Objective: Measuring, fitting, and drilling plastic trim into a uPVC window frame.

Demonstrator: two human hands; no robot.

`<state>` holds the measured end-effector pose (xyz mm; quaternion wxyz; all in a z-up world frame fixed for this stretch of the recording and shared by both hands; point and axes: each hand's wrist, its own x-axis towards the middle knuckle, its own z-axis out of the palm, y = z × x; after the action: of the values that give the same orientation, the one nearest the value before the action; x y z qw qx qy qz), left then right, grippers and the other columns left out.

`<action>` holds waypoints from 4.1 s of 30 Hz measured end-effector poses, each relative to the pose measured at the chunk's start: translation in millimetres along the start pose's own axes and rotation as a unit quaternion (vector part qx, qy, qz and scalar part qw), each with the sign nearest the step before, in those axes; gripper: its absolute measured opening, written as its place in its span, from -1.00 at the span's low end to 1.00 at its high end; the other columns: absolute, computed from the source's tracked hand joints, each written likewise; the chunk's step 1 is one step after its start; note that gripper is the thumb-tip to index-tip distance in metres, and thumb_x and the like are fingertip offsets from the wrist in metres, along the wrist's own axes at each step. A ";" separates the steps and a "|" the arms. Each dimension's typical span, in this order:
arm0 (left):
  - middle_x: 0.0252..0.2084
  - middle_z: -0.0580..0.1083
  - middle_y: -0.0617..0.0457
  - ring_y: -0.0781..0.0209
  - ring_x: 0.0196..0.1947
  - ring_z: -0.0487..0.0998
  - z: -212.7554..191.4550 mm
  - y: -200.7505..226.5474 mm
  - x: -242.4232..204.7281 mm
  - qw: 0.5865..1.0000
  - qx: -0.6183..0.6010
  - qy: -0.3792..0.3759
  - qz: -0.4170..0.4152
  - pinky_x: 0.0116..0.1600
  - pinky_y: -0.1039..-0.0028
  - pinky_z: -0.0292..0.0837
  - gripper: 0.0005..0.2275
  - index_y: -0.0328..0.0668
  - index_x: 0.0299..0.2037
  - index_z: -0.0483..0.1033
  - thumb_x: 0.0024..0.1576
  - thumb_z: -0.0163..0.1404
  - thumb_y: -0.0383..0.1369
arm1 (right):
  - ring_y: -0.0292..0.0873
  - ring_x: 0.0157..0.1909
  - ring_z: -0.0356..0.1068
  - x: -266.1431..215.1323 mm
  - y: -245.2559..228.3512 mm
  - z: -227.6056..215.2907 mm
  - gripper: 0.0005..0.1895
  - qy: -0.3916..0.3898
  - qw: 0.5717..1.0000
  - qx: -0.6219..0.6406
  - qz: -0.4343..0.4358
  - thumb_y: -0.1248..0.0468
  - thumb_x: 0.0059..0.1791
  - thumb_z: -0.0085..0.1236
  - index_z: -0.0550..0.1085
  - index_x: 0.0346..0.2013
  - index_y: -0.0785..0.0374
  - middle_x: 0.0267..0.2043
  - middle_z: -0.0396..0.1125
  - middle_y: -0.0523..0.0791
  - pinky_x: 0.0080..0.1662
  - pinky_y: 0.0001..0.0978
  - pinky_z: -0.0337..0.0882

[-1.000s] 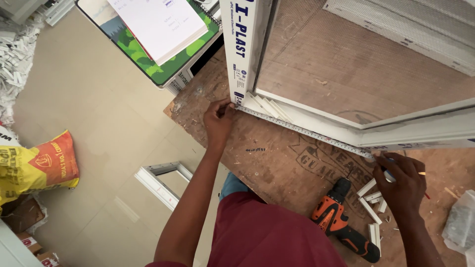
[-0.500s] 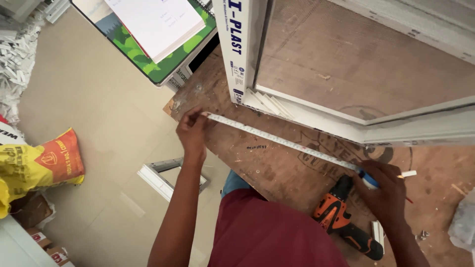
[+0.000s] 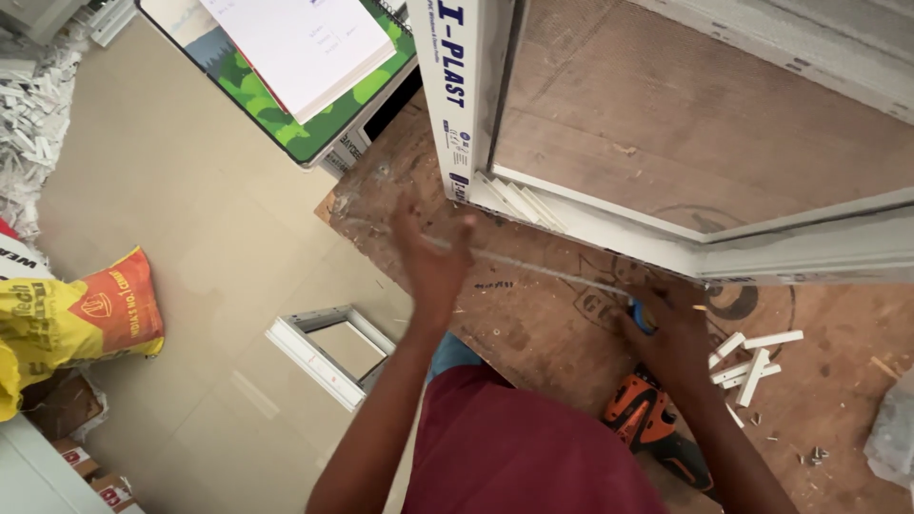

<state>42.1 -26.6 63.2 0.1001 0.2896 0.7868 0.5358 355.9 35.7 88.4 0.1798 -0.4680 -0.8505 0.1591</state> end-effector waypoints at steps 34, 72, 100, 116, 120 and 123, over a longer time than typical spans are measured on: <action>0.49 0.01 -0.51 -0.42 0.49 0.04 71.2 7.6 4.3 0.999 -0.016 -0.029 0.008 0.50 -0.02 0.01 0.11 -0.55 0.51 -0.25 -0.04 0.37 -0.16 | -0.06 -0.01 0.48 102.5 -55.7 66.5 -0.78 0.061 0.979 0.161 -0.107 0.41 -0.03 0.32 0.62 -0.09 0.23 -0.03 0.49 -0.07 -0.01 -0.27 0.50; 0.47 0.03 -0.50 -0.42 0.48 0.06 75.6 13.3 3.8 0.999 -0.025 -0.022 -0.018 0.51 -0.05 0.03 0.13 -0.51 0.51 -0.24 -0.05 0.37 -0.07 | -0.12 -0.12 0.49 114.1 -11.1 46.6 -0.72 -0.029 0.963 0.069 -0.258 0.42 -0.02 0.28 0.60 -0.01 0.19 -0.05 0.49 -0.14 -0.13 -0.30 0.51; 0.40 0.16 -0.40 -0.35 0.42 0.19 68.6 9.2 4.5 0.999 -0.023 -0.011 0.034 0.47 0.01 0.13 0.00 -0.45 0.49 -0.10 -0.02 0.36 -0.20 | -0.06 -0.02 0.46 108.8 -54.4 73.7 -0.77 0.072 0.976 0.148 -0.144 0.45 -0.07 0.32 0.63 -0.12 0.23 -0.02 0.52 -0.09 0.02 -0.24 0.47; 0.32 0.21 -0.39 -0.33 0.34 0.23 64.3 14.7 5.5 0.999 -0.018 -0.009 0.027 0.42 0.00 0.15 -0.04 -0.48 0.45 -0.05 -0.02 0.36 -0.19 | -0.05 0.01 0.44 104.9 -52.5 73.9 -0.69 0.071 0.975 0.155 -0.142 0.49 -0.10 0.30 0.62 -0.08 0.21 0.01 0.51 -0.10 0.06 -0.23 0.46; 0.32 0.23 -0.38 -0.32 0.35 0.25 63.3 14.4 4.0 0.999 -0.037 -0.008 0.028 0.43 0.03 0.17 -0.05 -0.49 0.46 -0.03 0.00 0.34 -0.19 | -0.01 0.01 0.44 104.8 -55.2 70.6 -0.68 0.068 0.975 0.145 -0.155 0.49 -0.10 0.28 0.61 -0.07 0.23 0.03 0.50 -0.09 0.06 -0.20 0.45; 0.32 0.22 -0.40 -0.35 0.34 0.24 64.6 11.7 1.8 0.999 -0.021 -0.005 0.028 0.40 0.03 0.18 -0.04 -0.52 0.45 -0.05 0.00 0.35 -0.18 | 0.00 0.00 0.44 101.7 -50.4 74.9 -0.71 0.072 0.977 0.131 -0.155 0.46 -0.08 0.29 0.62 -0.08 0.21 0.00 0.48 -0.07 0.05 -0.19 0.45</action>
<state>75.0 28.1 47.8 0.0956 0.3121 0.7663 0.5534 234.0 89.1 60.3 0.3228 -0.3134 -0.8691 0.2057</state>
